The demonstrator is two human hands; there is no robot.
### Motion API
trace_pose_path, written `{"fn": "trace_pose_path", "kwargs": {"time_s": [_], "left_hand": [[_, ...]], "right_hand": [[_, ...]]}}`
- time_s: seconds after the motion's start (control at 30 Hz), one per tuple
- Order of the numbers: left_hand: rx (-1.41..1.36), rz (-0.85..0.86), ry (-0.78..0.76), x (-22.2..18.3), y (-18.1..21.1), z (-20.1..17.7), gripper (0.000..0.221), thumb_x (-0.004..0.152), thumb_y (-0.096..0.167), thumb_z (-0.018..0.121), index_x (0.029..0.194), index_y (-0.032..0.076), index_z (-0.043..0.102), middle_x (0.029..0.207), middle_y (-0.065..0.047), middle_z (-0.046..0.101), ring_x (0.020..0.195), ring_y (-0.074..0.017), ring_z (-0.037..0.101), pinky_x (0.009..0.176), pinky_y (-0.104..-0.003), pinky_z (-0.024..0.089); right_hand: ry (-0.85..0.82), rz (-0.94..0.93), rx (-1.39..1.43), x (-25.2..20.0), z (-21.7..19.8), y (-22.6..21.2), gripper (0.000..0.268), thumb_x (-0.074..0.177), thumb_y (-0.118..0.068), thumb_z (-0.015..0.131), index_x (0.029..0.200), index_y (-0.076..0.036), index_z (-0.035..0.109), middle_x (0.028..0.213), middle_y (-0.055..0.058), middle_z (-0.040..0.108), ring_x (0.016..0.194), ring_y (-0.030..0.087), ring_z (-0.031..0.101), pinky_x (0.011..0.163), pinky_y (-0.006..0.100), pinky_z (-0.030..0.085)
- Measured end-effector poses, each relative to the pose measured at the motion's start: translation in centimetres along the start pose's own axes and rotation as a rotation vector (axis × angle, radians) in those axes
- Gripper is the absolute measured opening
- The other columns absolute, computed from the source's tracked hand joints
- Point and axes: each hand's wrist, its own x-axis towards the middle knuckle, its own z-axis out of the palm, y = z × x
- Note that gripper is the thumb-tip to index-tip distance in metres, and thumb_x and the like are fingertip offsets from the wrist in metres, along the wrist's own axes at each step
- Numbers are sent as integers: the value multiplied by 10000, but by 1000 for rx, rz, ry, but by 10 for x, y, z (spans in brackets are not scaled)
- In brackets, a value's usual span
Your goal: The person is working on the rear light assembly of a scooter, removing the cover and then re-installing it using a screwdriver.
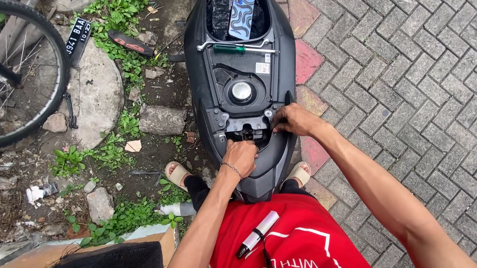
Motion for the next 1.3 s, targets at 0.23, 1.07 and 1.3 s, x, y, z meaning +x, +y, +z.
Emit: {"fn": "trace_pose_path", "kwargs": {"time_s": [0.23,1.07,1.3], "left_hand": [[-59,3,-9,-14,11,-35,142,777,237,606,787,255,746,834,30,713,826,-255,721,772,-443,478],[-79,105,171,-1,-14,40,157,677,377,629,825,330,654,912,101,625,890,-177,603,835,-417,339],[-112,107,159,26,-54,188,159,660,333,650,819,329,663,906,119,624,890,-178,606,839,-405,357]], "right_hand": [[27,-72,61,-6,-7,-3,113,850,-206,788,944,-154,824,959,109,787,1007,360,736,907,474,568],[-1,-110,57,-18,-7,-13,115,900,-206,739,968,-129,791,945,124,771,993,387,731,899,492,568],[11,-104,35,-12,-2,-2,96,893,-204,751,952,-143,795,928,103,768,973,357,740,888,464,574]]}}
